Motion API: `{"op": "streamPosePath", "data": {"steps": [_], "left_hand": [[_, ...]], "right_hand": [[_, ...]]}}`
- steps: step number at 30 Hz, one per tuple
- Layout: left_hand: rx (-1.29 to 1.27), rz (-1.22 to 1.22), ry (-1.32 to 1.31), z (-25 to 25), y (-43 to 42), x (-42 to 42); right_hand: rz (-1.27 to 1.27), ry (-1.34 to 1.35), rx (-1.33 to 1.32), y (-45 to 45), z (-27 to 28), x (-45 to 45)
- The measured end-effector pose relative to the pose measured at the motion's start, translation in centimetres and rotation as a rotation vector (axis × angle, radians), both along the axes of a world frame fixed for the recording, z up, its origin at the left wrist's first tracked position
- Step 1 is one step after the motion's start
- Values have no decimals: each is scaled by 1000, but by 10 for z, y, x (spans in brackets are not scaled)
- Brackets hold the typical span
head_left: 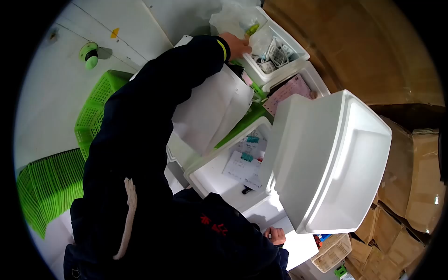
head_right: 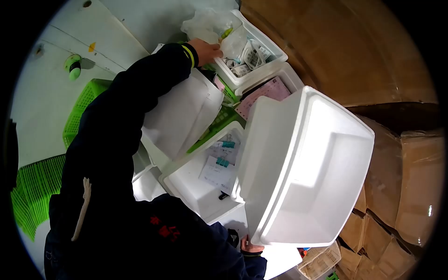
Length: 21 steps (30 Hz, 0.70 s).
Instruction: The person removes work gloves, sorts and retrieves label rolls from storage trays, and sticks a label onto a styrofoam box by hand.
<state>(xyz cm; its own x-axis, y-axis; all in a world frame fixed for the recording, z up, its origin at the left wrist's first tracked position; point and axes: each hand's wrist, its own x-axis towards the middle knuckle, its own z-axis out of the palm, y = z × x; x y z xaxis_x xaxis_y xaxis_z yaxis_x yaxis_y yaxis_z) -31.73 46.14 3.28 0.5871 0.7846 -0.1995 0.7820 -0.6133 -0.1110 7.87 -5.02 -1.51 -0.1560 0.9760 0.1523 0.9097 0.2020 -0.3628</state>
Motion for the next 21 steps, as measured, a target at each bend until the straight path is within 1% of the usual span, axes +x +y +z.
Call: {"op": "streamPosePath", "data": {"steps": [1,3,4,5,7,9,11,12,15,17,19,20,21], "left_hand": [[3,2,0,1,1,3],[-53,-52,139,-2,1,8],[-81,-77,137,-6,4,9],[-77,-75,136,-9,3,9],[-24,-156,232,-7,-2,10],[-18,-150,211,0,-4,9],[102,-76,161,10,-5,7],[113,-84,191,24,-9,7],[163,-117,209,33,-12,1],[138,-94,217,43,-12,2],[229,-89,234,50,-12,3],[267,-88,169,53,-12,0],[272,-90,171,54,-10,-1]], "right_hand": [[2,0,3,-1,-2,1],[5,34,-11,-4,-3,3],[8,33,-9,-4,-3,3],[-3,41,-43,-5,-2,3],[-14,44,-69,-6,-2,5],[24,34,-54,-6,-4,7],[21,31,-53,-6,-5,7],[21,31,-57,-5,-4,6],[34,43,-23,-6,-5,6],[25,43,-21,-6,-7,7],[23,41,-23,-8,-6,8],[23,46,-27,-8,-6,9],[21,51,-29,-8,-7,8]]}}
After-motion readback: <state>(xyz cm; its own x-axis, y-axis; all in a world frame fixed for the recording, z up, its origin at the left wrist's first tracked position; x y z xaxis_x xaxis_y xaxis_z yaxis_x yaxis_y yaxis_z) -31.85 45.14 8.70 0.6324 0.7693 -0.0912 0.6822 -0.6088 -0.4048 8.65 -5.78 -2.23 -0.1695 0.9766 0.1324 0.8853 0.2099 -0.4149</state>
